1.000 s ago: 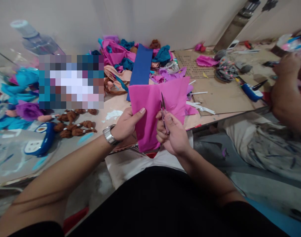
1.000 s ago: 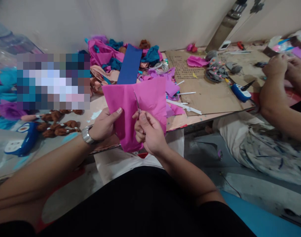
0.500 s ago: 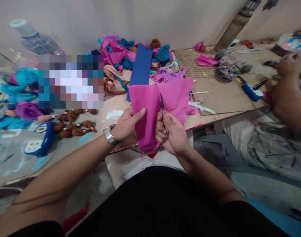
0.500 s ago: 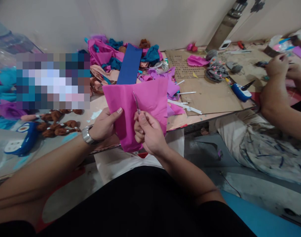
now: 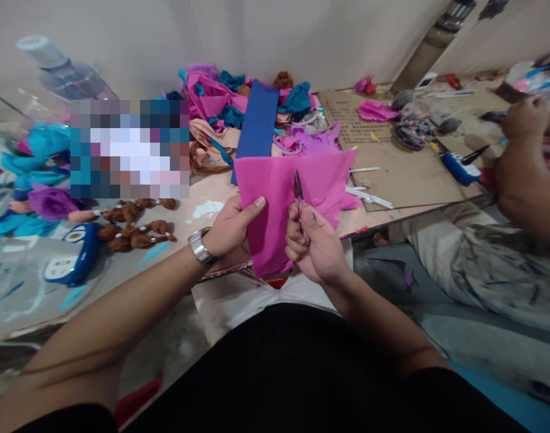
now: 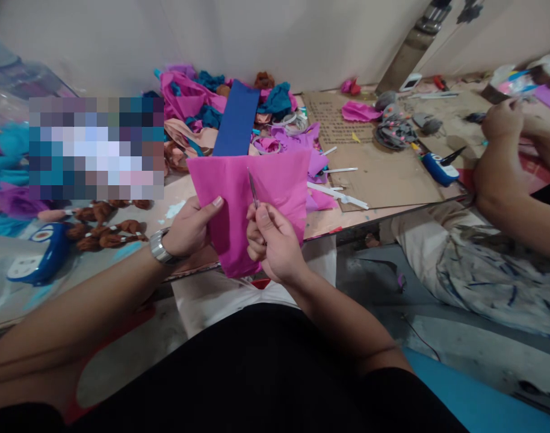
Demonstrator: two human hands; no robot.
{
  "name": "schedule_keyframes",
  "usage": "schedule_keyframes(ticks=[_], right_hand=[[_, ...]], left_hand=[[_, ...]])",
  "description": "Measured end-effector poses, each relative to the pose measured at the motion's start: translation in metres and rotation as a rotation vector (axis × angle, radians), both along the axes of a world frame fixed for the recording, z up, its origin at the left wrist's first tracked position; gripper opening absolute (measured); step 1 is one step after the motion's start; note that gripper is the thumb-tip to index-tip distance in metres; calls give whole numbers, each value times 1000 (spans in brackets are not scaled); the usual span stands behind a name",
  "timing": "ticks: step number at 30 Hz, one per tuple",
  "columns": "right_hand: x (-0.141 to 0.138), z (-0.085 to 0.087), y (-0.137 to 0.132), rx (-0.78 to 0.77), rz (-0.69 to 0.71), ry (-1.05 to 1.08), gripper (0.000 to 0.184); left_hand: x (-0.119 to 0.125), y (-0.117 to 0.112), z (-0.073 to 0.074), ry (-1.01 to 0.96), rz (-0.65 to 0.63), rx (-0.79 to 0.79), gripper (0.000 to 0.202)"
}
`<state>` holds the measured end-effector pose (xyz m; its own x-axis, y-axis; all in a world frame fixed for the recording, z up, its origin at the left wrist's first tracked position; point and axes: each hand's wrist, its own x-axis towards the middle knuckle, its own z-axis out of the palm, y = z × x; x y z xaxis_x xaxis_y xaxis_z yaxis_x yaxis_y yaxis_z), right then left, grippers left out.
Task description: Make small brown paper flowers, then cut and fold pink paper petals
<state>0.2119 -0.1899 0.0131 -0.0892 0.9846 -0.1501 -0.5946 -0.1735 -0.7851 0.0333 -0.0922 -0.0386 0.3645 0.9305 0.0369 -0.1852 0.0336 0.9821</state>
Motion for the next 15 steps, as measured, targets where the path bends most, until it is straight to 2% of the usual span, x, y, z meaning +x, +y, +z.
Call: schedule_keyframes(ticks=[7, 15], right_hand=[[2, 5, 1, -22, 8, -1, 48], [0, 15, 6, -68, -17, 1, 44]], left_hand=[[1, -2, 7, -14, -64, 15, 49], [2, -3, 7, 36, -46, 26, 51]])
